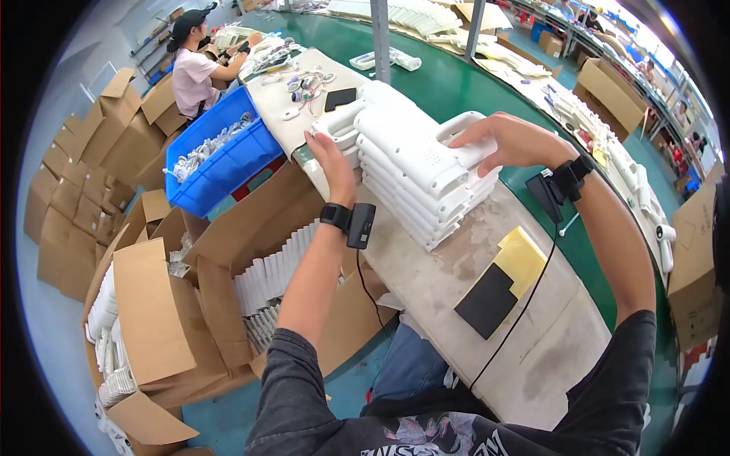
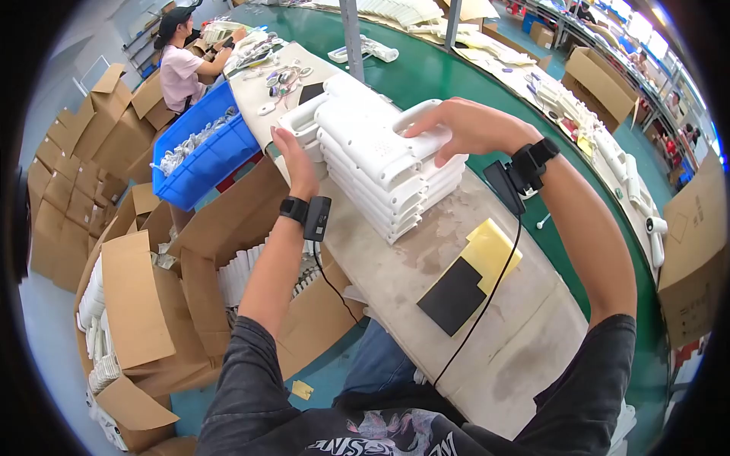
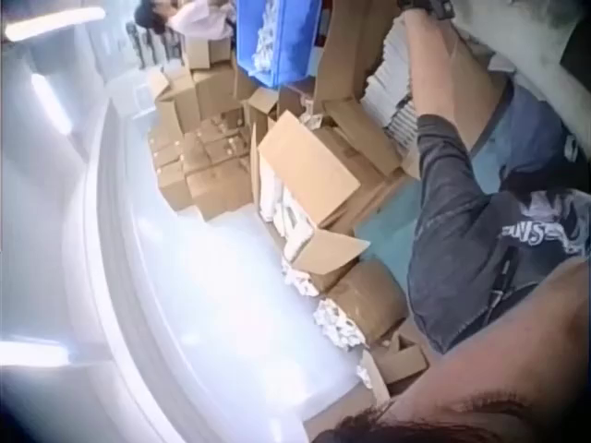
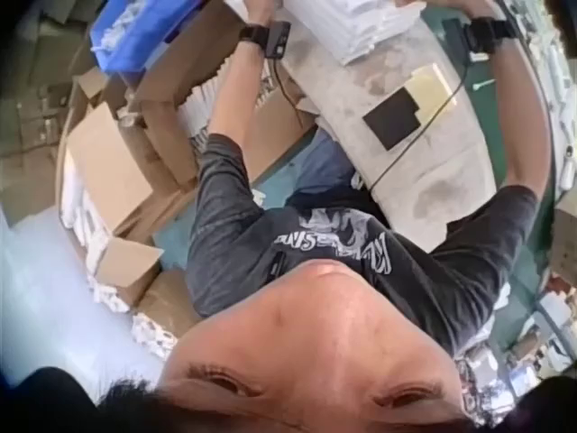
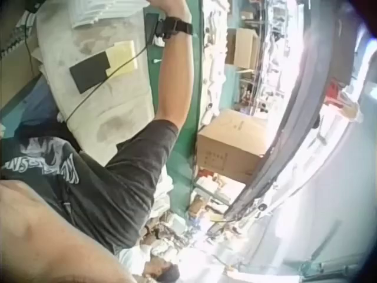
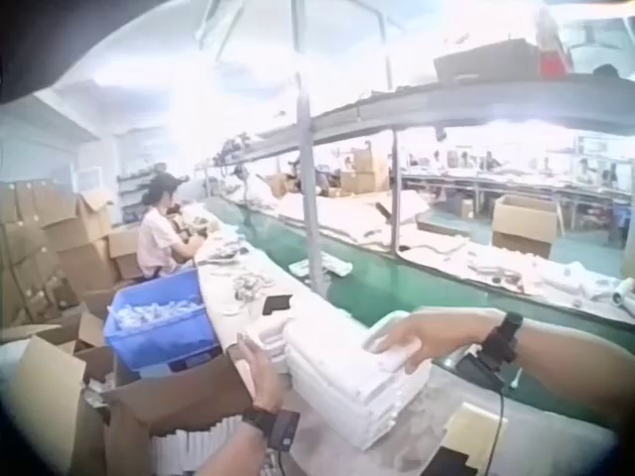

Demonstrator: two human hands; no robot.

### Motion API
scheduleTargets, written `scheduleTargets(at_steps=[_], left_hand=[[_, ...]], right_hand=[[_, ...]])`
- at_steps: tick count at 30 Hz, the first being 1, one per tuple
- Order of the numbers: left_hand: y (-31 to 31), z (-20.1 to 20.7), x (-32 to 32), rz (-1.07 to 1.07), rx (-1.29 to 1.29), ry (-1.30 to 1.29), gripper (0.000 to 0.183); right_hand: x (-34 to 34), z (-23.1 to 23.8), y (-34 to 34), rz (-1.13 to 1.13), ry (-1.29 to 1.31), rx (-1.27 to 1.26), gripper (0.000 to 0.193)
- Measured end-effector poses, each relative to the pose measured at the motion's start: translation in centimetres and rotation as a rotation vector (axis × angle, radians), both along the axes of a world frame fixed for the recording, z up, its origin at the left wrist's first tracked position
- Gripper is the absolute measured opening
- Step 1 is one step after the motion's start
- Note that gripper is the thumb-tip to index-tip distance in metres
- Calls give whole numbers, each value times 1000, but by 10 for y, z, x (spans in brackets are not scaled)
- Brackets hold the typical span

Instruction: The person retrieves white plastic housing pieces from a box and places them on the table. They peel black foam stickers from a sheet and press them onto the motor inside the housing before fitting a second white plastic housing piece on top.

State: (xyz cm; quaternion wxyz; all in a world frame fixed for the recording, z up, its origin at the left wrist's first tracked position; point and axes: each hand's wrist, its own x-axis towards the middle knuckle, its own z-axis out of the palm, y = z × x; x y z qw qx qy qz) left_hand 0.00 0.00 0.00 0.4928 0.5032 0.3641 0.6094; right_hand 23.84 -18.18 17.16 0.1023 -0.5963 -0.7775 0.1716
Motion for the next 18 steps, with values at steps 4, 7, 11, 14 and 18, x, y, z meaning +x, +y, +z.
scheduleTargets(at_steps=[4, 7, 11, 14, 18], left_hand=[[7, 1, -3, -10, 72, -4, 84], [8, -8, -16, -30, 37, -29, 83], [-8, -33, -46, 31, 57, 49, 74], [-96, -6, -38, -4, 58, 84, 58], [-209, -6, -60, -254, 175, 187, 42]], right_hand=[[2, -2, -3, 33, 61, 36, 58], [5, -7, -4, 59, 67, 79, 61], [26, 7, -37, -19, 87, 213, 58], [80, 10, -100, -271, 85, 336, 39], [129, -35, -154, -747, -98, 101, 33]])
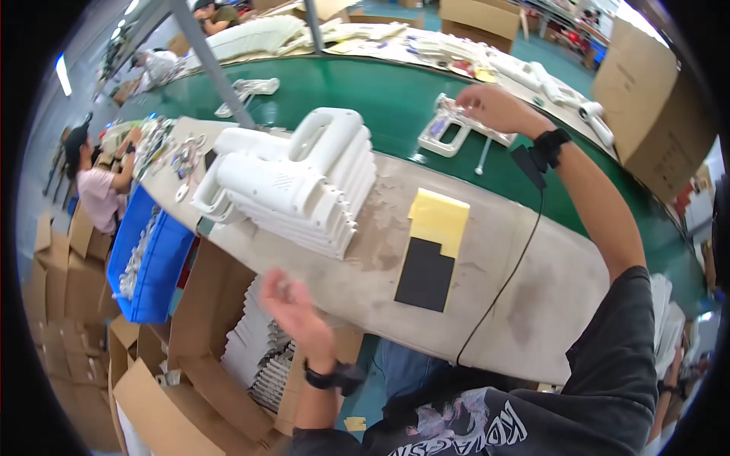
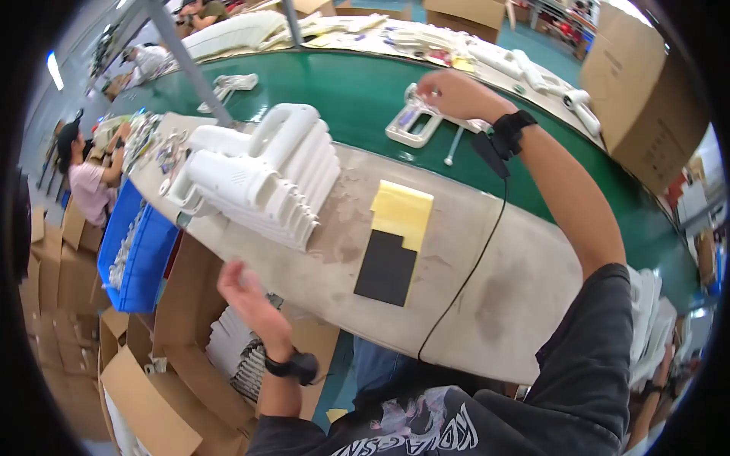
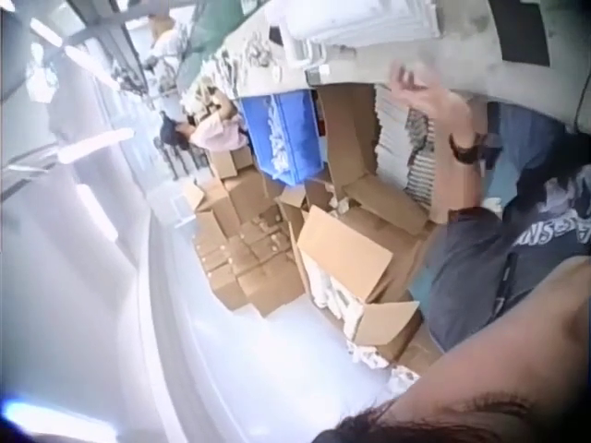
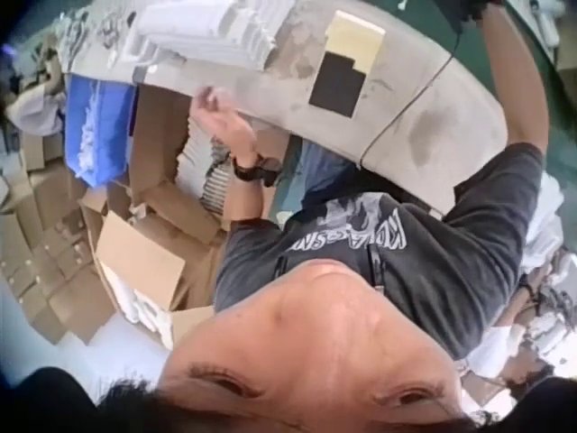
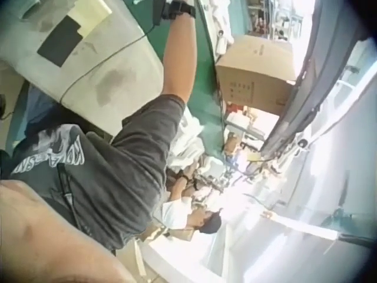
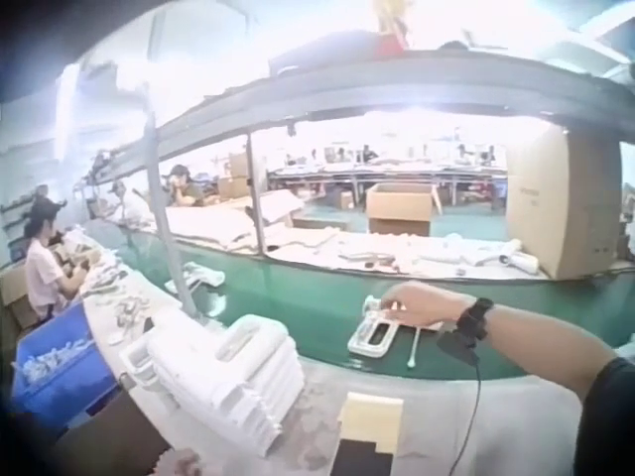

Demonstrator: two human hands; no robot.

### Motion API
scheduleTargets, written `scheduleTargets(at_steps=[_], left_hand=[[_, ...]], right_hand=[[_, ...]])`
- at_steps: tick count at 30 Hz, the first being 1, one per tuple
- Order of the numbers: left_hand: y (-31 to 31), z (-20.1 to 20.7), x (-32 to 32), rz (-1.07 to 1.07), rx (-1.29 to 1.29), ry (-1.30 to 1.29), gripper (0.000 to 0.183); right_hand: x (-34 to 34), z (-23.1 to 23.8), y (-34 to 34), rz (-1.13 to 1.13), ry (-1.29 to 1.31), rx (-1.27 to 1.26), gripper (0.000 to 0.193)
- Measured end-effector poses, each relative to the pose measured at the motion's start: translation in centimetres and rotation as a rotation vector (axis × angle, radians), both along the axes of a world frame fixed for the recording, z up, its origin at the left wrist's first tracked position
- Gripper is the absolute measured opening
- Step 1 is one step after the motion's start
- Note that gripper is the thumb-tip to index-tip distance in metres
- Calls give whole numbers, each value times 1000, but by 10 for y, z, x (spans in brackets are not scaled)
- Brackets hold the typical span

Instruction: The person retrieves white plastic housing pieces from a box and places them on the table. They peel black foam stickers from a sheet and press them onto the motor inside the housing before fitting a second white plastic housing piece on top.

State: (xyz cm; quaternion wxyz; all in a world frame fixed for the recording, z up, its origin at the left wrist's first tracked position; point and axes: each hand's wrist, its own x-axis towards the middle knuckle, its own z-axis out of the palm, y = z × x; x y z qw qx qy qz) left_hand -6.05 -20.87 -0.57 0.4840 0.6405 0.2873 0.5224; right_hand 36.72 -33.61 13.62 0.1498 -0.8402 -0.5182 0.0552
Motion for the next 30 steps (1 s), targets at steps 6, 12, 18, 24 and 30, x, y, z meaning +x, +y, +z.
scheduleTargets(at_steps=[6, 12, 18, 24, 30], left_hand=[[-81, 25, 72, -662, 381, 374, 62], [-74, -22, 112, -359, 524, 844, 97], [-43, -22, 137, -540, 197, 837, 96], [-35, -21, 111, -620, 116, 604, 44], [-77, 9, 42, -572, -445, 246, 27]], right_hand=[[16, -117, -31, 55, -144, 67, 33], [-9, -150, 12, -46, -384, 38, 33], [-1, -133, -2, -42, -393, 9, 19], [-51, -66, -75, 142, -322, 180, 17], [-150, -30, -161, 347, -271, 211, 17]])
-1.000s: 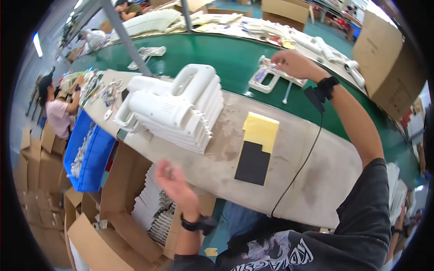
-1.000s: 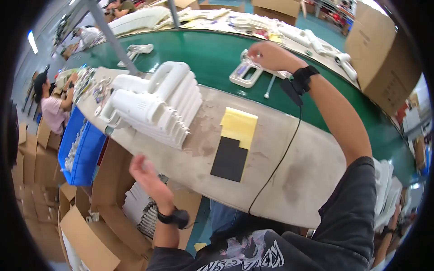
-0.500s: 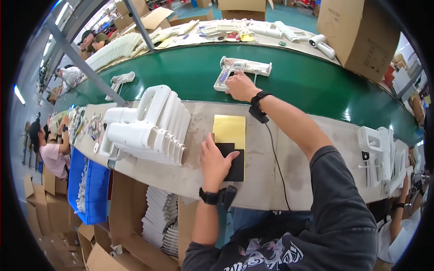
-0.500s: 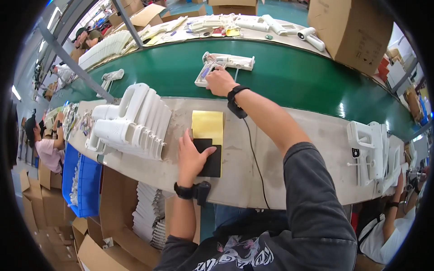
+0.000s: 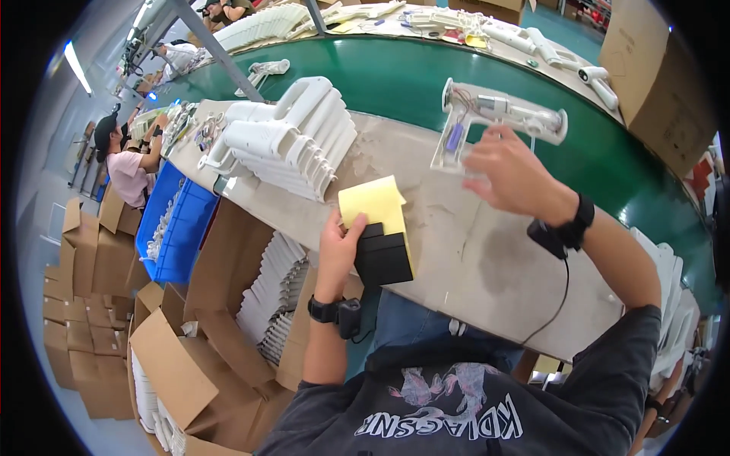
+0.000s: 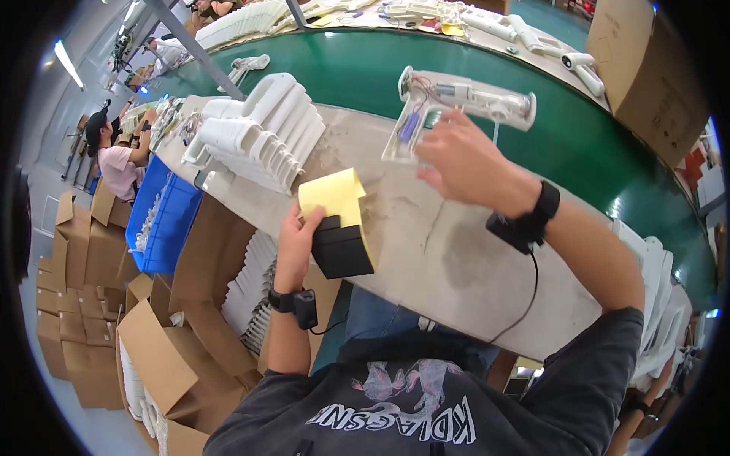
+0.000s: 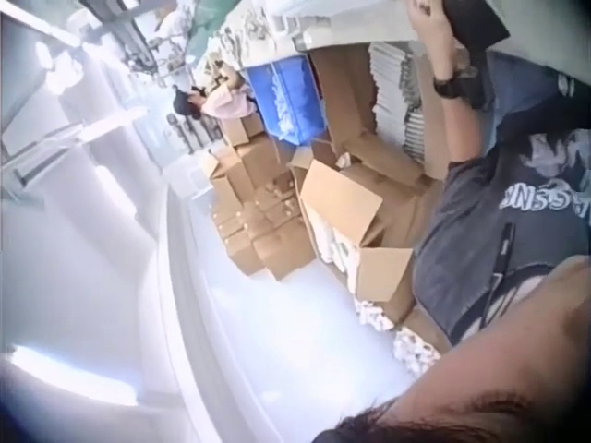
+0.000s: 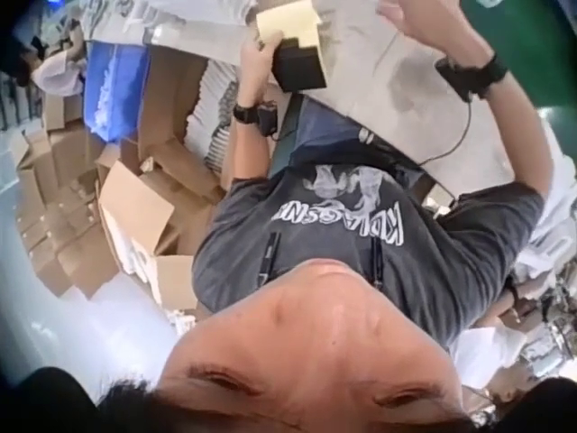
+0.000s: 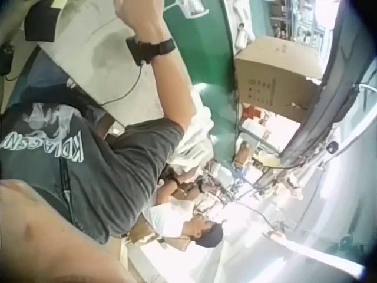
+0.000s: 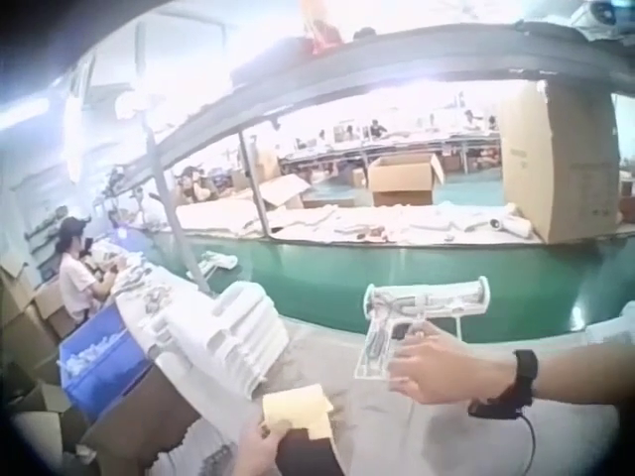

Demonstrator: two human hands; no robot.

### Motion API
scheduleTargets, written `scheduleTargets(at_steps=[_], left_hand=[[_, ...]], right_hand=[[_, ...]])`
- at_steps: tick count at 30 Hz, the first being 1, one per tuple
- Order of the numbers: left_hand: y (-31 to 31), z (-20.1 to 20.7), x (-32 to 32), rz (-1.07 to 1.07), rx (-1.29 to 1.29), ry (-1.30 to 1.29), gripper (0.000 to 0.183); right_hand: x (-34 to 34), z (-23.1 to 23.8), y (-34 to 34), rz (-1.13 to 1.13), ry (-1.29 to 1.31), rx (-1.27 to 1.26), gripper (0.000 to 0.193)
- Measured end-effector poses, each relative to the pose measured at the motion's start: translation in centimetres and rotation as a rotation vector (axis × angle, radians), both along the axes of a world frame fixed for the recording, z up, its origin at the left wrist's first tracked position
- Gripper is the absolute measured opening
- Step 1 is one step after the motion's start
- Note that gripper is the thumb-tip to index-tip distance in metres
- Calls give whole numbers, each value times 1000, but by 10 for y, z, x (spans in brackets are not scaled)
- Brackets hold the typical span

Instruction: The person retrieves white plastic housing pieces from a box and places them on the table. They peel black foam stickers from a sheet and press them onto the motor inside the housing before fitting a second white plastic housing piece on top.

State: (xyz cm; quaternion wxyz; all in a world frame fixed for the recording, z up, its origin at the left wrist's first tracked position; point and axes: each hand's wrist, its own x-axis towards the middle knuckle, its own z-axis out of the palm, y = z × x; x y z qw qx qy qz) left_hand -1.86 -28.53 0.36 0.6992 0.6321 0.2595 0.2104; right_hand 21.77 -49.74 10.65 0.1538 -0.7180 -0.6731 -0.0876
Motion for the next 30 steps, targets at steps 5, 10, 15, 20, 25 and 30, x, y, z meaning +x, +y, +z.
scheduleTargets(at_steps=[5, 10, 15, 20, 25, 30], left_hand=[[-27, 2, -24, 9, -229, -70, 27], [-51, 21, -45, 87, -230, -152, 40], [-68, 26, -58, 122, 2, -191, 54], [-86, 14, -62, 222, 319, -68, 52], [-112, 27, -43, 215, 452, -25, 41], [-116, 36, -38, 168, 312, -35, 36]], right_hand=[[-61, -37, -50, 73, 114, -18, 20], [-89, -71, -67, 124, 176, -73, 21], [-97, -88, -79, 85, 80, -157, 25], [-121, -49, -66, 71, 129, 16, 30], [-154, -39, -31, 149, 423, 241, 37], [-143, -46, -25, 201, 607, 200, 37]])
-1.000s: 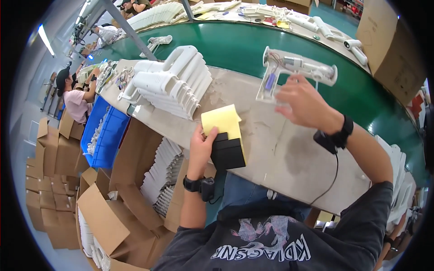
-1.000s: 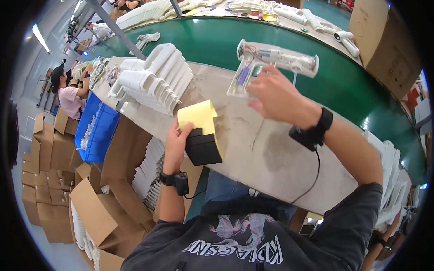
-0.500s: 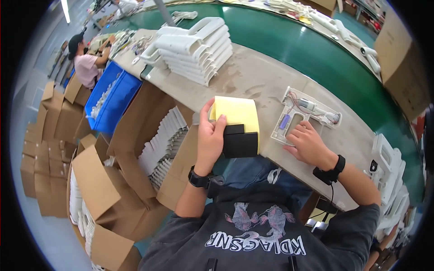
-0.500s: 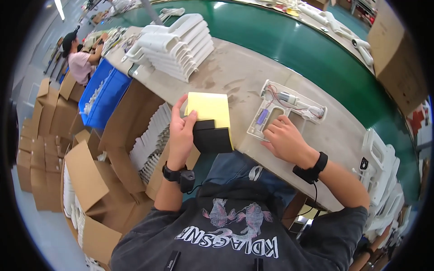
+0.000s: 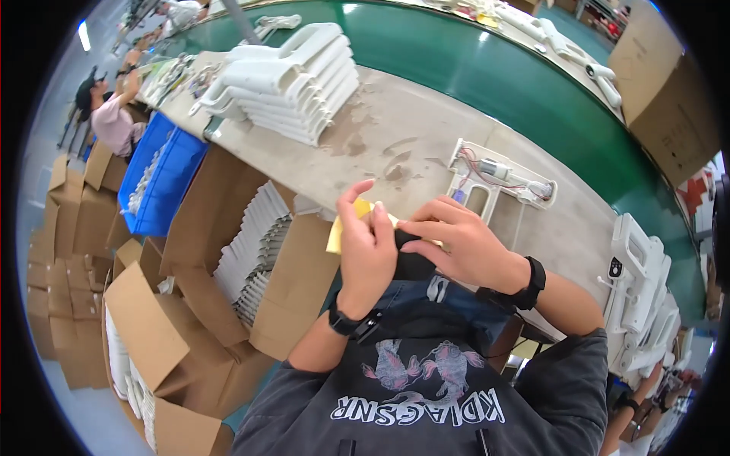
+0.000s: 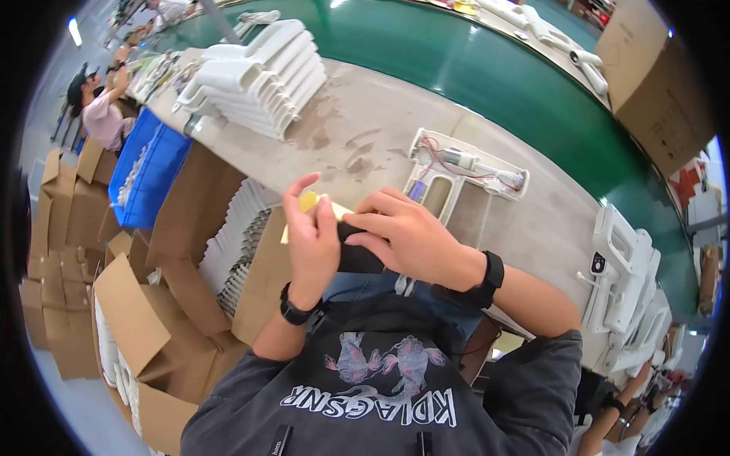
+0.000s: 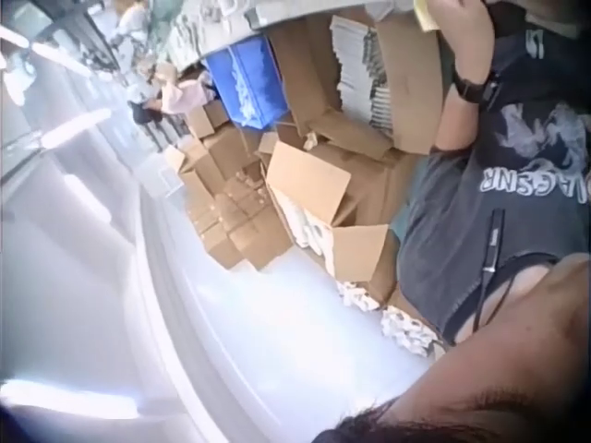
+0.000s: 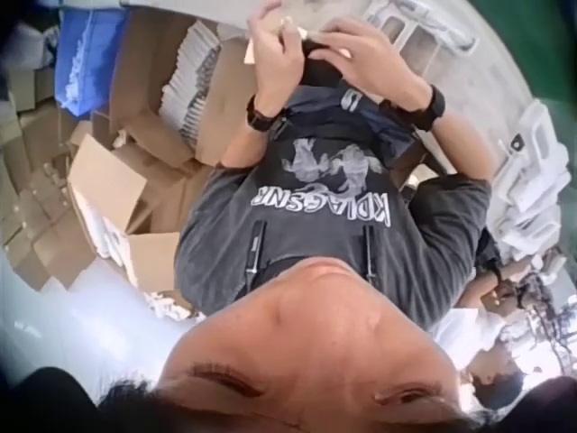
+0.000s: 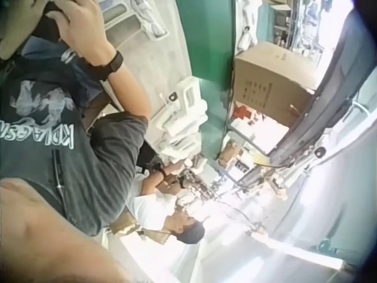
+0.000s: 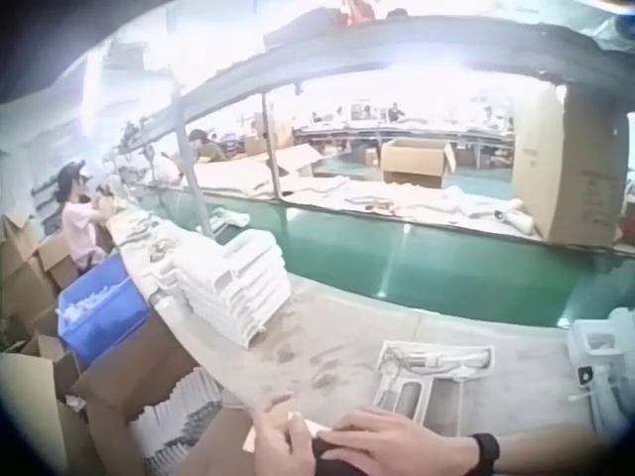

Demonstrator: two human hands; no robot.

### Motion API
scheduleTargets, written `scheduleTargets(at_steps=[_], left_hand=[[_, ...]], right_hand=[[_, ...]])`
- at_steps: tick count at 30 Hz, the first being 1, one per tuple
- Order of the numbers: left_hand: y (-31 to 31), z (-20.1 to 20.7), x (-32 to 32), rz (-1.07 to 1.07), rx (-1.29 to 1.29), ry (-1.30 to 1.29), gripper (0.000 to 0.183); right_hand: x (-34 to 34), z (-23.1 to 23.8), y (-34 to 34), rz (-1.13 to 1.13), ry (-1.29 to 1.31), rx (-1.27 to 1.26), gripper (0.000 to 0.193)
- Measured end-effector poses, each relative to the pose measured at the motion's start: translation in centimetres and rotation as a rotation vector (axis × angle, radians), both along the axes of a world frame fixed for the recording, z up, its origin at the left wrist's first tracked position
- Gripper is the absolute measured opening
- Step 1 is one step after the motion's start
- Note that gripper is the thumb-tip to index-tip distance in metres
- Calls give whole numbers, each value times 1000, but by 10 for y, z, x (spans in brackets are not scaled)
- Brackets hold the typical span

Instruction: The person retrieves white plastic housing pieces from a box and places them on the table. They peel black foam stickers from a sheet and press them onto the motor inside the housing before fitting a second white plastic housing piece on top.

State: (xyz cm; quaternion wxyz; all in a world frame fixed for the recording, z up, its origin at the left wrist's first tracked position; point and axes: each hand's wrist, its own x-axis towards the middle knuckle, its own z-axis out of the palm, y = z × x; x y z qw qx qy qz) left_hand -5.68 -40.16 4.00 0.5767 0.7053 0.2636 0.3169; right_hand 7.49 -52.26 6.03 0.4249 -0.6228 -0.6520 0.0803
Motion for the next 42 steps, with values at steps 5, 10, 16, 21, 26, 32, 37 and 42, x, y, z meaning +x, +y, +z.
scheduleTargets(at_steps=[5, 10, 16, 21, 26, 32, 37, 42], left_hand=[[4, -3, 6, -98, -218, -80, 46], [11, 1, 3, -327, -273, -105, 82], [19, 36, -10, -496, -117, 83, 76], [20, 21, -9, -602, 66, -356, 60], [32, 6, -16, -500, 48, -151, 30], [56, -17, -36, -552, -123, -156, 39], [64, -32, -36, -448, -222, -101, 42], [62, -34, -34, -431, -264, -88, 40]], right_hand=[[2, 3, -2, 9, -42, -104, 30], [9, 8, -5, -93, 92, -207, 33], [40, 16, -19, 45, 366, -354, 28], [41, 3, -24, -30, 678, -217, 31], [44, 15, -2, -134, 745, -156, 34], [125, 28, -22, -472, 244, -125, 28], [143, 5, -37, -474, -169, -245, 29], [139, -7, -37, -486, -122, -344, 28]])
